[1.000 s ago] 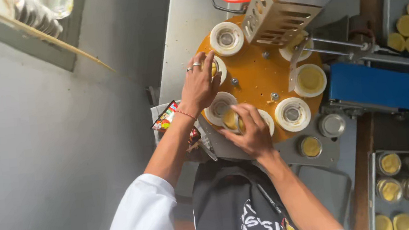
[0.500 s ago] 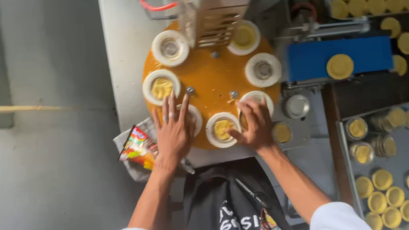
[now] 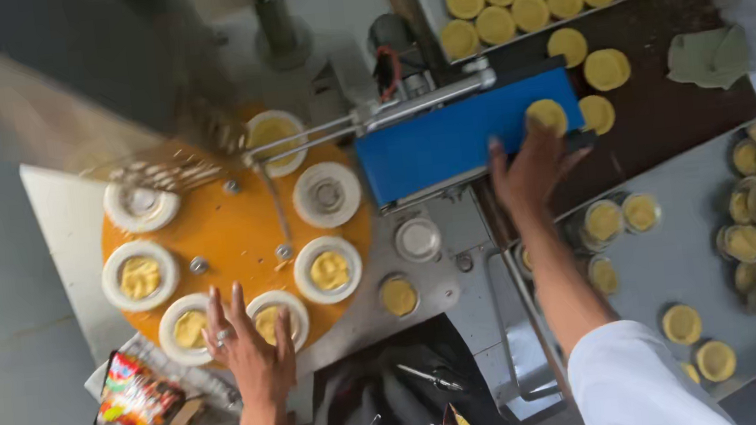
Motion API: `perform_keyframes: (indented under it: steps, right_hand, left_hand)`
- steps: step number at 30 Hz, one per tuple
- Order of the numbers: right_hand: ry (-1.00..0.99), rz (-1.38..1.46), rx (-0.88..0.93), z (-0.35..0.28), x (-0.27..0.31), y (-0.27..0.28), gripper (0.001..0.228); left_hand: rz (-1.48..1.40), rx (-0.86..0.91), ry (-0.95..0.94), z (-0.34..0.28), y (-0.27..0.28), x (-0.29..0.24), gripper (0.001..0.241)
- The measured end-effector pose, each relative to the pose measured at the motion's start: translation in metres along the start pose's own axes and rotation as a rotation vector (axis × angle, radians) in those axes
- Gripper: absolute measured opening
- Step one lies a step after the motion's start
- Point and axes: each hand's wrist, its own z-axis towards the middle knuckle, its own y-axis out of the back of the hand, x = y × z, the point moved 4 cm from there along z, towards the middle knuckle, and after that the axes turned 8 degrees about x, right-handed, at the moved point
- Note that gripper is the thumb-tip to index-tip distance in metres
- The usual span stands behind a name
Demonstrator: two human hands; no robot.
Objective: The person prepares tart shells by placing dough into small metal molds on a rotating machine, then removes the shaped shells and arranges them on a large metal tray.
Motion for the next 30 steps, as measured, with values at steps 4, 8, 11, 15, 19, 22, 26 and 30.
perform_keyframes:
  steps: [4, 8, 11, 15, 19, 22, 26, 30]
  right_hand:
    - [0.266, 0.241, -0.132, -0.025, 0.015, -0.003, 0.068]
    - [-0.043, 0.404, 0.046, -0.021, -0.003, -0.018, 0.134]
    - [-0.131, 0.491, 0.080, -0.009, 0.015, 0.001, 0.121]
    - [-0.290, 0.398, -0.060, 0.002, 0.004, -0.008, 0.105]
    - [-0.143, 0.845, -0.029, -0.039, 0.014, 0.002, 0.111]
    - [0.052, 1.272, 0.128, -0.103, 0.051, 0.020, 0.130]
    - [0.037, 1.366, 0.314, -0.177, 0.103, 0.061, 0.147]
    - [0.057, 1.445, 0.228, -0.226, 0.139, 0.100, 0.132]
  left_hand:
    - [-0.005, -0.112, -0.106, -0.003, -0.022, -0.072, 0.067]
    - [-0.119, -0.088, -0.212, -0.007, -0.057, -0.113, 0.068]
    - [-0.103, 0.006, -0.266, -0.005, -0.080, -0.130, 0.062]
    - [-0.161, 0.035, -0.375, 0.009, -0.079, -0.156, 0.058]
    - [-0.583, 0.256, -0.302, 0.045, -0.076, -0.163, 0.052]
    - [-0.787, 0.556, -0.236, 0.058, -0.096, -0.156, 0.056]
    - [-0.819, 0.678, -0.471, 0.029, -0.057, -0.195, 0.071]
    - [-0.869, 0.625, -0.507, -0.017, -0.063, -0.182, 0.060]
